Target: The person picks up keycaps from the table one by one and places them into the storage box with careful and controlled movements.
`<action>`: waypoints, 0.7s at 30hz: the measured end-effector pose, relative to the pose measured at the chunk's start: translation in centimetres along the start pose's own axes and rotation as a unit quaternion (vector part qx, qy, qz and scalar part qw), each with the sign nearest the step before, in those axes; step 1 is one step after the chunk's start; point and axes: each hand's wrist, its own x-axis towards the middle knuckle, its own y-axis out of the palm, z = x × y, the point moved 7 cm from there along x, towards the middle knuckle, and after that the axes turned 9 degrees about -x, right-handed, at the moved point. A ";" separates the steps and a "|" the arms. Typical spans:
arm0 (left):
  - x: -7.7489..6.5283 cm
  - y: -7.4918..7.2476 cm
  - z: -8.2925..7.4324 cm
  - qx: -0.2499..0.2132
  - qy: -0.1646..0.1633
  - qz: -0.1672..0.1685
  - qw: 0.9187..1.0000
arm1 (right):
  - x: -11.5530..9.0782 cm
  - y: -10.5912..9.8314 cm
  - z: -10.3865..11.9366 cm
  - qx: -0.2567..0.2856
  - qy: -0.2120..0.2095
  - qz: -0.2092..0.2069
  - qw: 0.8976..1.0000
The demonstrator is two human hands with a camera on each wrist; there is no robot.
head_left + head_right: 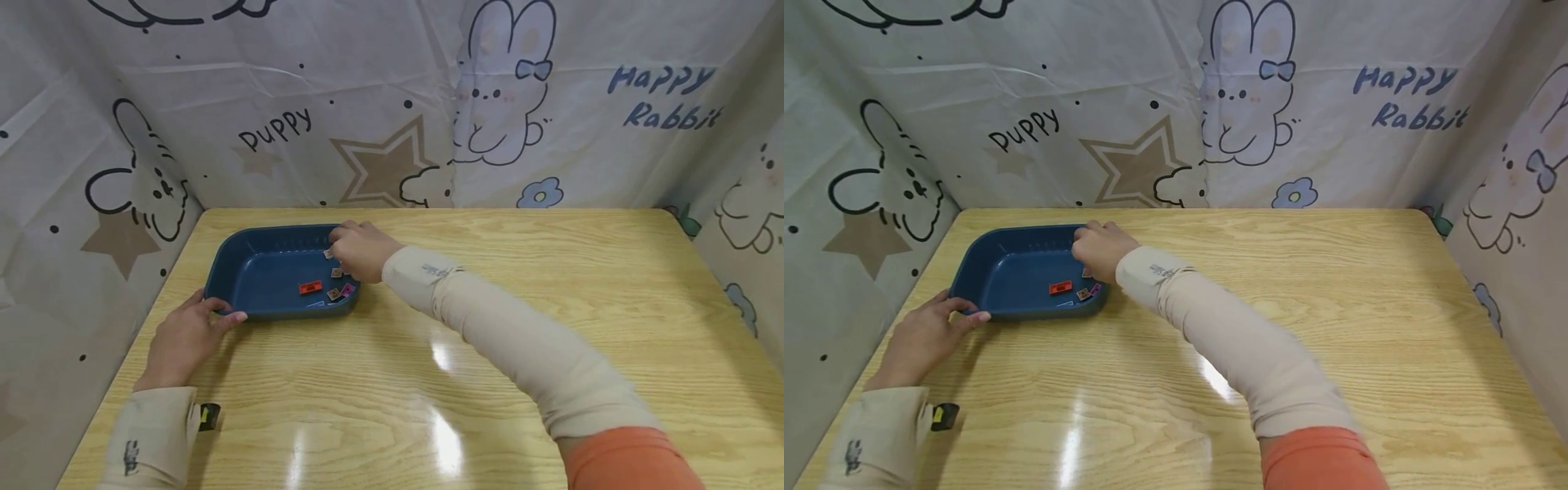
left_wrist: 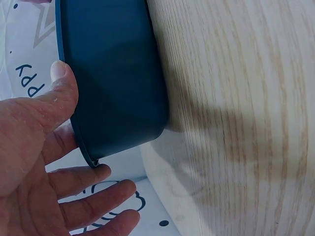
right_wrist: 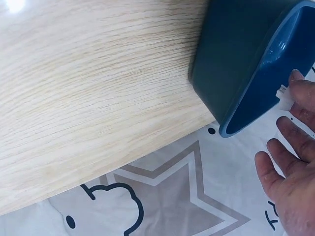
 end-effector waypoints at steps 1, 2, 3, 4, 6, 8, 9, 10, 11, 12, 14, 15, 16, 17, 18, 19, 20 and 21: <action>0.0 0.0 0.0 0.000 0.000 -0.001 1.000 | 0.1 0.0 0.1 -0.003 -0.001 0.000 1.000; 0.0 0.0 0.0 0.000 0.001 -0.002 1.000 | 0.2 0.0 0.2 -0.006 -0.001 0.001 1.000; 0.0 0.0 0.0 0.000 0.001 -0.002 1.000 | 0.3 0.0 0.3 -0.009 -0.003 0.002 1.000; 0.0 0.0 0.0 0.000 0.001 -0.002 1.000 | 0.4 -0.1 0.4 -0.012 -0.004 0.002 1.000; 0.0 0.0 0.0 0.001 0.002 -0.003 1.000 | 0.6 -0.1 0.7 -0.018 -0.008 0.002 1.000; 0.1 0.0 0.0 0.001 0.003 -0.003 1.000 | 0.7 -0.1 0.9 -0.026 -0.012 0.003 1.000; 0.1 0.0 -0.1 0.001 0.004 -0.002 1.000 | 0.8 -0.1 1.0 -0.028 -0.013 0.004 1.000; 0.1 0.0 -0.1 0.001 0.005 -0.003 1.000 | 0.9 0.0 1.0 -0.030 -0.014 0.004 0.999; 0.2 0.0 -0.1 0.002 0.006 -0.002 1.000 | 0.9 0.0 1.1 -0.032 -0.015 0.005 0.999; 0.2 -0.1 -0.1 0.002 0.007 -0.002 1.000 | 1.0 0.0 1.2 -0.034 -0.016 0.005 0.999; 0.2 -0.1 -0.2 0.003 0.008 -0.002 1.000 | 1.0 0.1 1.3 -0.038 -0.017 0.007 0.999; 0.2 -0.1 -0.2 0.003 0.007 -0.001 1.000 | 1.1 0.1 1.3 -0.038 -0.018 0.007 0.999; 0.2 -0.1 -0.2 0.004 0.007 -0.002 1.000 | 1.1 0.1 1.4 -0.038 -0.018 0.008 0.999; 0.2 -0.1 -0.2 0.004 0.005 0.000 1.000 | 1.1 0.1 1.4 -0.039 -0.018 0.009 0.999; 0.2 -0.1 -0.1 0.004 0.004 0.001 1.000 | 1.1 0.1 1.5 -0.039 -0.018 0.010 0.999; 0.2 -0.1 -0.1 0.003 0.002 0.000 1.000 | 1.1 0.2 1.5 -0.039 -0.018 0.011 0.999; 0.2 0.0 -0.1 0.003 0.001 0.000 1.000 | 1.1 0.2 1.5 -0.039 -0.017 0.013 0.999; 0.2 0.0 -0.1 0.003 -0.001 0.001 1.000 | 1.1 0.2 1.5 -0.040 -0.017 0.013 0.999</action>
